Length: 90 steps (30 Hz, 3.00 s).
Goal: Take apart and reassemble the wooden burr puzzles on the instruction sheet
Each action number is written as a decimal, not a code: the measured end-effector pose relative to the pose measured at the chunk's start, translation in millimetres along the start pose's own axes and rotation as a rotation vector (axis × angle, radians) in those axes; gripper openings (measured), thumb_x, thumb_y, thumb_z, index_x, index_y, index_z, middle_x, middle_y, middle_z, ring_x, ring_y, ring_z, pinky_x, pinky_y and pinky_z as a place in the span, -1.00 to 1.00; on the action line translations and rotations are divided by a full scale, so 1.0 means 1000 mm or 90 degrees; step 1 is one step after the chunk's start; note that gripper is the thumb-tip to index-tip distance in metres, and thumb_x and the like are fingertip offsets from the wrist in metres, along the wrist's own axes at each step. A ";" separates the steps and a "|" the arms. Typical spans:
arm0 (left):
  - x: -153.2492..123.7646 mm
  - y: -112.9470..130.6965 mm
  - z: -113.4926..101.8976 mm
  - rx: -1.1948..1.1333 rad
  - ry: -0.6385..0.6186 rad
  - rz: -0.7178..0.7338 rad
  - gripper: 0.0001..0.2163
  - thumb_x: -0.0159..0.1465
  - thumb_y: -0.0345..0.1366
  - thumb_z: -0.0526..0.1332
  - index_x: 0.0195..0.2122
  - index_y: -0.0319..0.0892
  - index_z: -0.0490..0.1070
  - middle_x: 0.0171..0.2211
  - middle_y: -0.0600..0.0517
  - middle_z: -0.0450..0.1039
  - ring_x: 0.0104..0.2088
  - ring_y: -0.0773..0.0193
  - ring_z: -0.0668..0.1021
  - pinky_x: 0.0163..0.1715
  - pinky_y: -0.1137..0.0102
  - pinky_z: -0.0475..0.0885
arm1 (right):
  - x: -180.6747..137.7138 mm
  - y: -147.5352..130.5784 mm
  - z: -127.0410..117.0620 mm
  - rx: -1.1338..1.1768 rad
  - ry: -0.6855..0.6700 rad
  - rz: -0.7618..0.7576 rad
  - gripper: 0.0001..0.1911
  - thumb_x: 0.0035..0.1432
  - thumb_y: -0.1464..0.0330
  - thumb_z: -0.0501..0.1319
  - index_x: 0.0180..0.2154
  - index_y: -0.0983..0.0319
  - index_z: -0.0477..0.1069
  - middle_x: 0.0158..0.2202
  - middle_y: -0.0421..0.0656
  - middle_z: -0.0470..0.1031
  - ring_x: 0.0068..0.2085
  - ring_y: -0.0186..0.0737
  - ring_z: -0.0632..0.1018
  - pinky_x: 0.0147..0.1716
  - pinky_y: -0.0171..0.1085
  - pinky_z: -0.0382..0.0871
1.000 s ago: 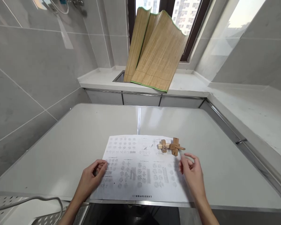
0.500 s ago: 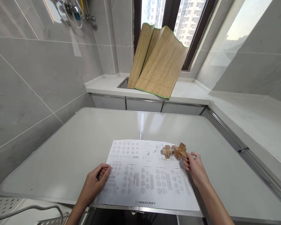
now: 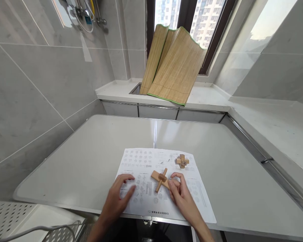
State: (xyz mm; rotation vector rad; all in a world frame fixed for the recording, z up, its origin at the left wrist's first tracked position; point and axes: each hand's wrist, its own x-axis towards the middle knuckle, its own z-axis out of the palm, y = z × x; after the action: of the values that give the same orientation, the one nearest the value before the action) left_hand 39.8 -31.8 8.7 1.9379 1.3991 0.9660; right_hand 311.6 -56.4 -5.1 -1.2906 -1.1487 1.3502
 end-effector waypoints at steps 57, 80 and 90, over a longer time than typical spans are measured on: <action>0.018 0.028 0.025 -0.207 -0.200 -0.065 -0.18 -0.03 -0.26 0.54 0.30 -0.03 0.32 0.18 -0.10 0.50 0.17 -0.05 0.54 0.22 0.13 0.42 | -0.007 0.027 0.041 -0.013 -0.011 -0.164 -0.79 0.42 0.22 0.16 -0.05 0.15 0.47 -0.33 -0.13 0.57 -0.38 -0.17 0.58 -0.26 -0.18 0.53; 0.014 0.014 0.022 -0.233 -0.211 -0.021 -0.20 -0.01 -0.27 0.54 0.27 0.00 0.28 0.20 -0.07 0.47 0.17 -0.04 0.53 0.20 0.13 0.43 | -0.010 0.023 0.039 0.055 -0.089 -0.151 -0.83 0.40 0.22 0.22 -0.10 0.16 0.48 -0.36 -0.17 0.54 -0.39 -0.22 0.58 -0.32 -0.24 0.52; 0.015 0.048 0.016 -0.021 -0.170 0.159 -0.11 0.02 -0.27 0.54 0.35 0.09 0.15 0.26 -0.05 0.38 0.24 -0.04 0.45 0.24 0.10 0.41 | -0.015 0.019 0.031 0.120 -0.126 -0.162 -0.24 0.29 -0.23 0.03 0.34 0.03 0.18 0.20 0.03 0.46 0.13 0.16 0.55 0.07 0.06 0.48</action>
State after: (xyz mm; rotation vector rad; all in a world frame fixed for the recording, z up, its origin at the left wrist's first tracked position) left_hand 82.0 -32.3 40.0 2.1603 1.0033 0.7965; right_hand 281.1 -75.1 -20.7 -0.8590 -1.2405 1.3792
